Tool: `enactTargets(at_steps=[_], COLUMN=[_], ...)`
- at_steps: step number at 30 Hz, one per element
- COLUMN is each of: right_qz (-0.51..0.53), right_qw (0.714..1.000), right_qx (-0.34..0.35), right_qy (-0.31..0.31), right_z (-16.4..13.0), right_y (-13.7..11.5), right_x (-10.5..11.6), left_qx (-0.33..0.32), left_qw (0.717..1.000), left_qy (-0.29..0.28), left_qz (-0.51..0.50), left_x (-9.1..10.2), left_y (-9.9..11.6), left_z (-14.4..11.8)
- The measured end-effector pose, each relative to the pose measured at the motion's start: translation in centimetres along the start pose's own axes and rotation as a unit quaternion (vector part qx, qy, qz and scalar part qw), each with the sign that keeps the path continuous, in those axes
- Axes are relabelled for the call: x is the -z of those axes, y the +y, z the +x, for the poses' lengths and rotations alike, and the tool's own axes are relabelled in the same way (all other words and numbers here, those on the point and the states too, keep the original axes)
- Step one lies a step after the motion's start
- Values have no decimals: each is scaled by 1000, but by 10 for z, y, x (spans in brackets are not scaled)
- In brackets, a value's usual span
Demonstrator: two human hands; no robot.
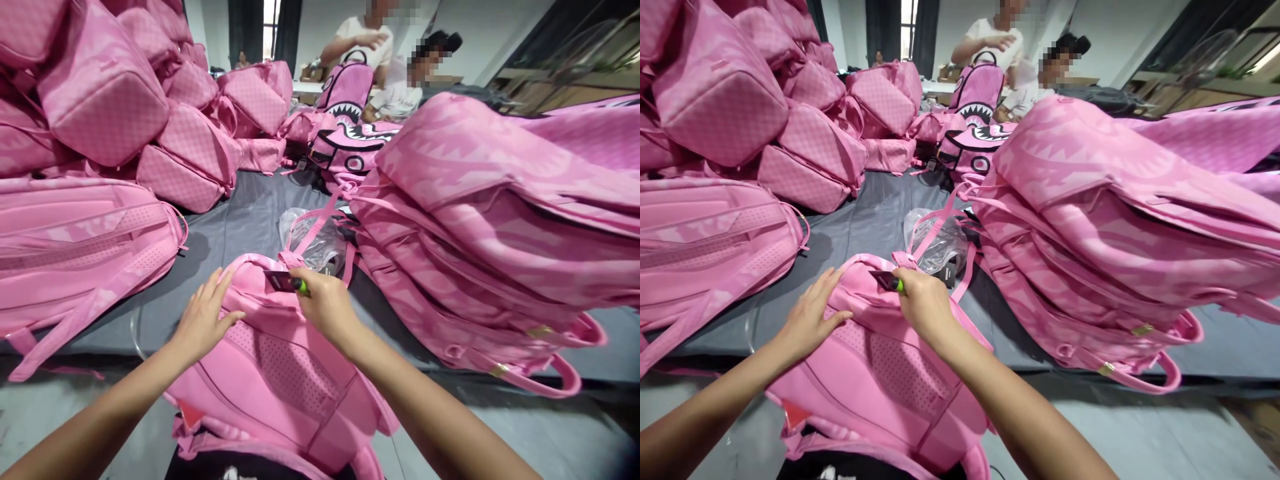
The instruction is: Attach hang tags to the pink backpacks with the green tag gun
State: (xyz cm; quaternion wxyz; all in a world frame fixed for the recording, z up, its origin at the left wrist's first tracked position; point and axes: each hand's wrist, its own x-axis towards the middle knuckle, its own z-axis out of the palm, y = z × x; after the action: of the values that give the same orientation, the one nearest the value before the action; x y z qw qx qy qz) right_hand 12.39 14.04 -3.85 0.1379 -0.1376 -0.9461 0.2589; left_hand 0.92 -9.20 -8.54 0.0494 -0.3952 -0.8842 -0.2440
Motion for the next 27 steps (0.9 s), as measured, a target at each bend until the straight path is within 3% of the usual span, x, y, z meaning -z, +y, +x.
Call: enactTargets(at_steps=[4,7,12,16,19,22,27], right_qz=[-135,-200,-211,-202,-199,-99,59], right_qw=[974,944,944,936,943,969,963], right_qx=[41,96,81,83,96,98,97], right_qy=[-177,-244,-241,-276,-249,-204,-243], right_z=[15,20,20,18,20,29,45], right_y=[-16,-23,-28,-32,-42,-50,-43], right_x=[-19,-33,-49,-42,-34,-42,-70], left_qx=[-40,-72,-79,-71,-29,15,14], left_qw=[999,996,995,995,996,994,995], left_qy=[36,60,64,64,44,35,50], left_qz=[3,-2,15,-2,-65,-106,-82], left_x=[-13,-12,-13,-13,-9,-6,-10], left_y=[-9,-8,-5,-5,-6,-7,-14], left_z=[-13,-15,-15,-14,-13,-12,-13])
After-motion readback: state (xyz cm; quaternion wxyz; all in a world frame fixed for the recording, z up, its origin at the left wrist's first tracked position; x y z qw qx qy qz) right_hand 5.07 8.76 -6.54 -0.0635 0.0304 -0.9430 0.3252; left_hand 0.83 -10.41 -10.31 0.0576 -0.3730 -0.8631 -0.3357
